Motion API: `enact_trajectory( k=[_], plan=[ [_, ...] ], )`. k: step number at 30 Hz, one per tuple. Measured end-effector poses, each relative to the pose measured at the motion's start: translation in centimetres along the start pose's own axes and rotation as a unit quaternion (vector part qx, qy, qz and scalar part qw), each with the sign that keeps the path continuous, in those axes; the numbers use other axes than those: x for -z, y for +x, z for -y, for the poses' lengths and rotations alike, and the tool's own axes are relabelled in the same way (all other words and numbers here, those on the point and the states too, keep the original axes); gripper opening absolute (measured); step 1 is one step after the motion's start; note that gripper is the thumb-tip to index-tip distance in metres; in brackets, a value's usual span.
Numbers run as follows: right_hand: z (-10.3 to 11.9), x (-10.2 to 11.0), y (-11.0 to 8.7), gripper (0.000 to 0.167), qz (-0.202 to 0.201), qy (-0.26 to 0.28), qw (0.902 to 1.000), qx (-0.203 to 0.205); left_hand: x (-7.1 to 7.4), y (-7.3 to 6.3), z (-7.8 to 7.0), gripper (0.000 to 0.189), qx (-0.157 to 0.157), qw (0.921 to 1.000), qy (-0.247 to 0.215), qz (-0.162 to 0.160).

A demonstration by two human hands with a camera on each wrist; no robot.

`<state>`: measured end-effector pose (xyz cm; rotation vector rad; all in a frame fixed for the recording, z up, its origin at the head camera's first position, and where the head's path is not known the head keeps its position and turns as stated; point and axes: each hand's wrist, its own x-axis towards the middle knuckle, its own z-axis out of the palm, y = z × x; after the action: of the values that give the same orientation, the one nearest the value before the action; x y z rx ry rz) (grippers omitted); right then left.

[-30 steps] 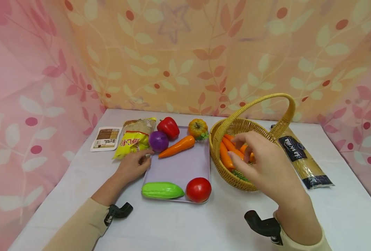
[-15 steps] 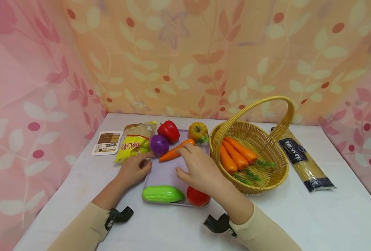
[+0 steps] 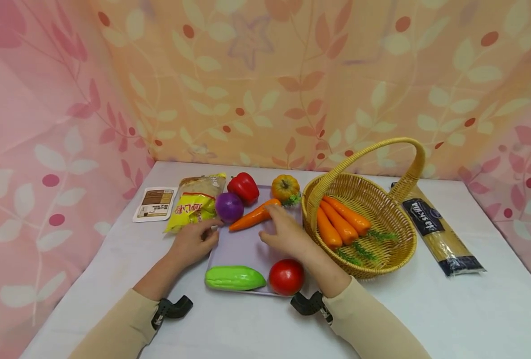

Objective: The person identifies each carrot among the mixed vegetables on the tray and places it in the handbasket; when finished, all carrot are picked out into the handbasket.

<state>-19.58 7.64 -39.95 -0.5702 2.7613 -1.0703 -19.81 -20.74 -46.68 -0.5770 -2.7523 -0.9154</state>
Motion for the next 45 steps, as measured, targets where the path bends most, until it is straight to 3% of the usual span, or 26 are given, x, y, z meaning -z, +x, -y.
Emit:
enact_trajectory(
  k=[5, 10, 15, 24, 31, 38, 45],
  plan=[
    [-0.3, 0.1, 0.2, 0.067, -0.025, -0.008, 0.9992, 0.031, -0.1, 0.1, 0.0, 0.027, 0.002, 1.0000, 0.001, 0.002],
    [-1.4, -0.5, 0.7, 0.075, 0.008, -0.020, 0.9990, 0.040, 0.1, 0.1, -0.1, 0.028, 0.010, 0.9999, 0.002, 0.008],
    [-1.1, -0.6, 0.6, 0.066, 0.024, -0.059, 0.9974, 0.034, 0.2, 0.0, -0.2, 0.028, 0.013, 0.9999, 0.000, 0.009],
    [0.4, 0.2, -0.5, 0.050, 0.024, -0.174, 0.9841, -0.025, 0.1, 0.0, -0.1, 0.028, 0.013, 0.9999, -0.004, 0.010],
    [1.1, 0.8, -0.9, 0.034, 0.033, -0.210, 0.9759, -0.049, 0.2, 0.0, -0.2, 0.028, 0.011, 0.9999, -0.002, 0.008],
    [4.2, 3.9, -3.9, 0.036, 0.053, -0.186, 0.9806, -0.029, 0.1, 0.0, -0.2, 0.028, 0.018, 0.9998, -0.002, 0.011],
    [6.5, 9.1, -8.8, 0.034, 0.037, -0.108, 0.9927, 0.039, 0.1, 0.0, 0.0, 0.028, 0.016, 0.9998, -0.007, 0.012]
  ],
)
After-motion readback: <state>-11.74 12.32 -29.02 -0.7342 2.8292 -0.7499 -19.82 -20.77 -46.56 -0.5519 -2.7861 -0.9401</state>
